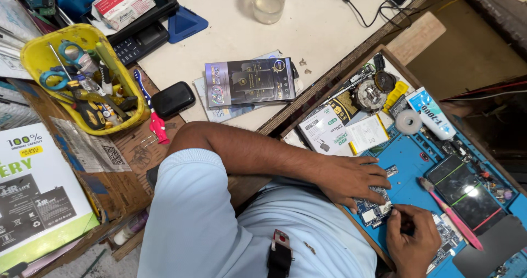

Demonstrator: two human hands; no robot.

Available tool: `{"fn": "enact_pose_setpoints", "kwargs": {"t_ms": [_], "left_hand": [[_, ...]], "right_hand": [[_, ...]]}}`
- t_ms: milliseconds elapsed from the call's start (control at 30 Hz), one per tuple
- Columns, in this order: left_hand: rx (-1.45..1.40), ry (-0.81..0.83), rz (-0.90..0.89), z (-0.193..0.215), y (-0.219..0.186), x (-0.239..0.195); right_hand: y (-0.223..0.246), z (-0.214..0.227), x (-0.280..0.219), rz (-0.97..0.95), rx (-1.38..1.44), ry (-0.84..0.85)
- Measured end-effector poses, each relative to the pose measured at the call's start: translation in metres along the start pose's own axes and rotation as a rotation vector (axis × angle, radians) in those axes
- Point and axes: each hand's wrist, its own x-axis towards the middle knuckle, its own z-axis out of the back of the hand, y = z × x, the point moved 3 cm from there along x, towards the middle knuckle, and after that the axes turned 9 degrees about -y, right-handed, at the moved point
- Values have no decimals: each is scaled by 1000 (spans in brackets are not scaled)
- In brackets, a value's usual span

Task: The person uses a small metal tool to scrape and clean specific areas on a blue circuit board. They repeatedly rub the tool across solder points and component edges on the board while it rests on a blue work mat.

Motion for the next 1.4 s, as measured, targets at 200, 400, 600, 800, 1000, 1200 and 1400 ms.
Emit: {"fn": "enact_pose_setpoints", "kwargs": {"t_ms": [200,400,600,800,1000,1200,1400], "left_hand": [[16,7,25,-1,0,-1],[22,-28,-16,1,0,-3],[5,-6,29,7,-2,-1],[22,-3,39,10,-4,2],[31,-8,27,8,-5,-1],[25,16,32,2,-1,-2],[29,37,40,1,0,-3]], "right_hand": [[-2,-1,0,-10,-28,-7],[5,-1,3,-20,41,-1],[9,6,13,-49,34,20],[8,8,13,-47,28,38],[1,4,5,-41,41,4],[-6,-2,-1,-25,17,8],[-8,-3,-2,-20,-30,29]]}}
